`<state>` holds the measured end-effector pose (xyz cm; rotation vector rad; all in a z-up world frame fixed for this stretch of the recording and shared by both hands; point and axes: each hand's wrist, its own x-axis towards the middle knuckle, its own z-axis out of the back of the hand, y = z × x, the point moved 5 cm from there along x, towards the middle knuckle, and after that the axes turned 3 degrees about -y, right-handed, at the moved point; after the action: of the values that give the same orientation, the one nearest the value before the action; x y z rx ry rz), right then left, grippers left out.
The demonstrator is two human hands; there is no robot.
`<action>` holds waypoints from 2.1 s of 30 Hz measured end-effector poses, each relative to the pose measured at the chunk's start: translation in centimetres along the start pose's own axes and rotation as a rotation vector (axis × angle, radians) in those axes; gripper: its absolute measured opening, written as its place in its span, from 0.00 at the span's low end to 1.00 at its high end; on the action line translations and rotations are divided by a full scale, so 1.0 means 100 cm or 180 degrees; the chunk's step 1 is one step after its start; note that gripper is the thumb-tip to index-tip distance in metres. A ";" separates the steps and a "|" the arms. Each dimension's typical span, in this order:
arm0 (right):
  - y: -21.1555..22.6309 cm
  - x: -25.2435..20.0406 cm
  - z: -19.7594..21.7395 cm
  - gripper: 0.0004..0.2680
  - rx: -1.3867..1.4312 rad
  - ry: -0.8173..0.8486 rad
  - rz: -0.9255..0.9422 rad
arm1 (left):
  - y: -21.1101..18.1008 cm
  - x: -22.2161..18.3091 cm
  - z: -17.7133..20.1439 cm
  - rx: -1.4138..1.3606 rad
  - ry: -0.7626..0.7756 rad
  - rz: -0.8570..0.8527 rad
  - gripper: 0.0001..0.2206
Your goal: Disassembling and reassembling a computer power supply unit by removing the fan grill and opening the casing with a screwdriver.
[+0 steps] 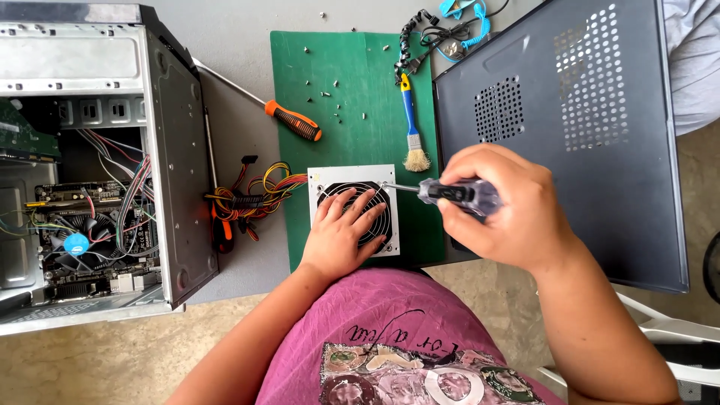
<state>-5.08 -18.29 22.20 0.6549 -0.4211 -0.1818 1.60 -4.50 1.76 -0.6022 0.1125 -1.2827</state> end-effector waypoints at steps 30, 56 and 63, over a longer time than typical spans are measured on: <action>0.002 0.052 -0.018 0.05 -0.1566 0.1651 -0.0493 | 0.004 -0.003 -0.011 0.0274 -0.0641 0.0076 0.20; 0.008 0.051 -0.006 0.08 -0.1500 0.1309 -0.1299 | 0.005 -0.009 -0.013 0.0124 -0.0578 0.0071 0.18; 0.012 0.051 -0.002 0.11 -0.2361 0.0975 -0.1649 | 0.029 0.031 0.004 -0.0363 0.0155 0.0623 0.14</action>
<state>-0.40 -18.78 24.42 0.0378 0.1322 -0.6823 5.16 -6.74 1.43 -0.6414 0.2798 -1.1064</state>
